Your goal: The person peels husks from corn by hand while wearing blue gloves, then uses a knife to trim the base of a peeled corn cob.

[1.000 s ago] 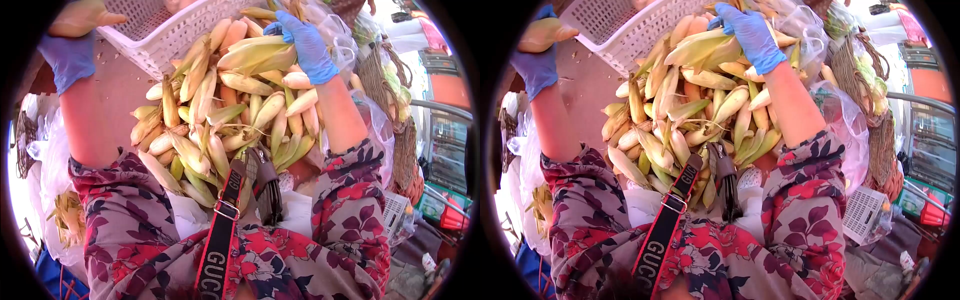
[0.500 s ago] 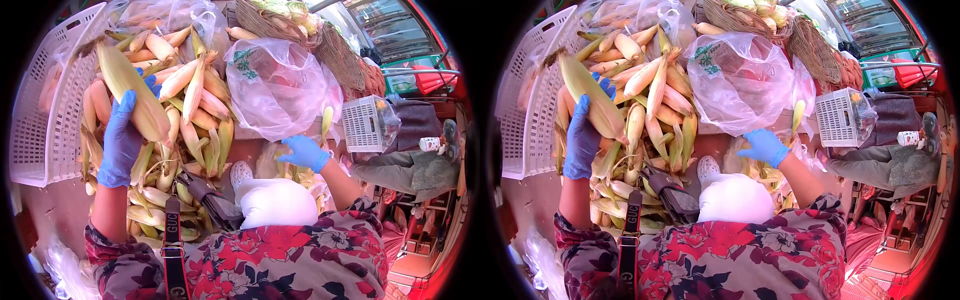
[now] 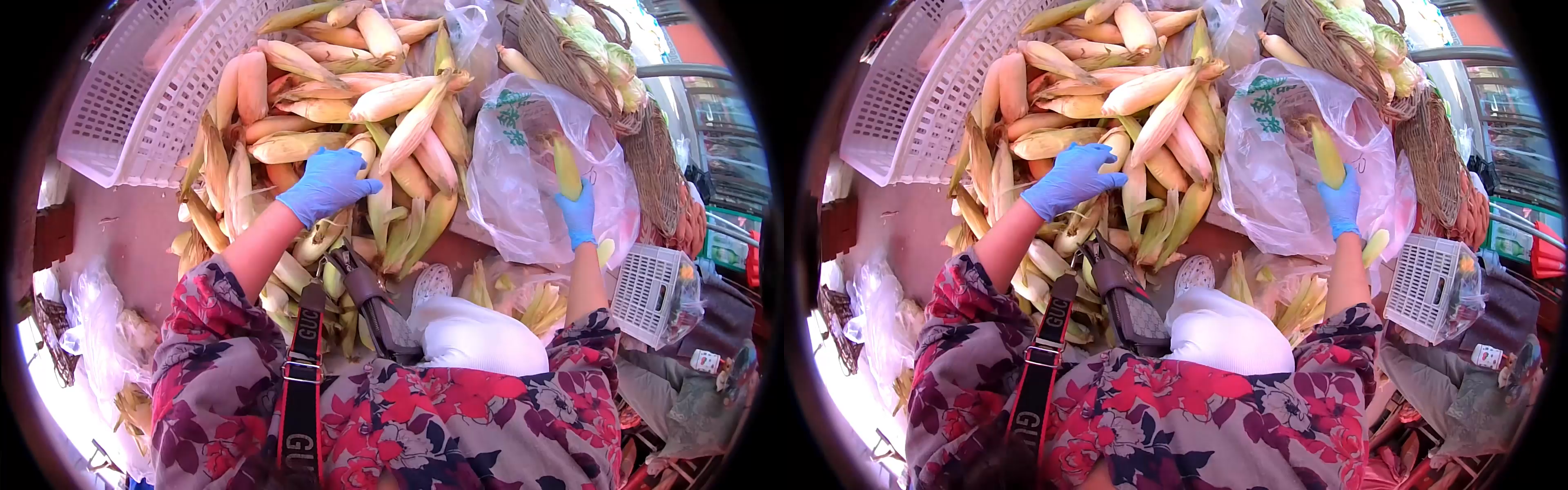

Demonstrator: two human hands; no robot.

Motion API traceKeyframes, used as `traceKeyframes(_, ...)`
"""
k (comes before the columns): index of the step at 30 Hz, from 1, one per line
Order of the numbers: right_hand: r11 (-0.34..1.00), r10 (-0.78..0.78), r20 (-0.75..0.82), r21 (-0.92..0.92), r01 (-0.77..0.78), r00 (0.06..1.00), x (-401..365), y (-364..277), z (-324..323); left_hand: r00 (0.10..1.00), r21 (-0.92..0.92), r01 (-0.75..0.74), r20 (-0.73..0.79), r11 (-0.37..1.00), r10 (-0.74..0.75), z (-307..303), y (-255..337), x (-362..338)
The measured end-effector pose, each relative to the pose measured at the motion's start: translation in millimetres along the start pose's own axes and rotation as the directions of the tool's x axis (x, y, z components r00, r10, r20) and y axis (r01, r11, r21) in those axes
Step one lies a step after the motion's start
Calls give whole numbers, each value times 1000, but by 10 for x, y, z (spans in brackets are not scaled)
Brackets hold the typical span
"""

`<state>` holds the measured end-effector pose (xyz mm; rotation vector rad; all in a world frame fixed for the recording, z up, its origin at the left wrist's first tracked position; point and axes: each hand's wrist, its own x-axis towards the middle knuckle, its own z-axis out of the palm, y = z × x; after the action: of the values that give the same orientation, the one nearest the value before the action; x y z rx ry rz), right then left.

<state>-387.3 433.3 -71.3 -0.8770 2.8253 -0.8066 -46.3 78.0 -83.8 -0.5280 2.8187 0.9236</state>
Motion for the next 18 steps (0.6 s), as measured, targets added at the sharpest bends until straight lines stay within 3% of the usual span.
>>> traceKeyframes(1,944,94,11,-318,-86,995,51,138,-4,998,60,34,-52,998,-31,54,-273,-17)
traceKeyframes(2,784,182,-12,-602,-152,983,65,250,-11,994,38,91,-63,995,-88,-3,-424,-56)
traceKeyframes(3,712,257,-60,-663,-231,965,87,382,-17,987,18,142,-74,990,-140,-70,-559,-93)
traceKeyframes(4,628,328,-116,-715,-308,937,133,449,-8,967,-76,143,-203,987,-156,-78,-690,-116)
traceKeyframes(5,729,268,-43,-644,-232,962,222,508,8,950,-119,165,-247,979,-190,-113,-828,-98)
traceKeyframes(7,878,127,83,-474,-73,988,324,322,-26,914,85,124,-397,989,-80,-271,-946,-104)
traceKeyframes(8,968,66,109,-249,-37,992,405,107,12,930,198,206,-343,958,-129,-280,-1070,-80)
traceKeyframes(10,996,-40,187,-70,54,982,373,-904,48,940,304,170,-337,937,-61,-48,-1397,-112)
traceKeyframes(12,961,-263,176,-34,273,949,380,-1559,218,950,467,207,-304,860,-64,66,-1461,-160)
traceKeyframes(15,791,-595,157,-56,609,788,286,-2382,497,973,457,186,-206,870,-101,-55,-1325,-242)
traceKeyframes(18,609,-780,242,84,788,577,89,-2808,850,949,239,311,-121,920,-289,-341,-1396,-355)
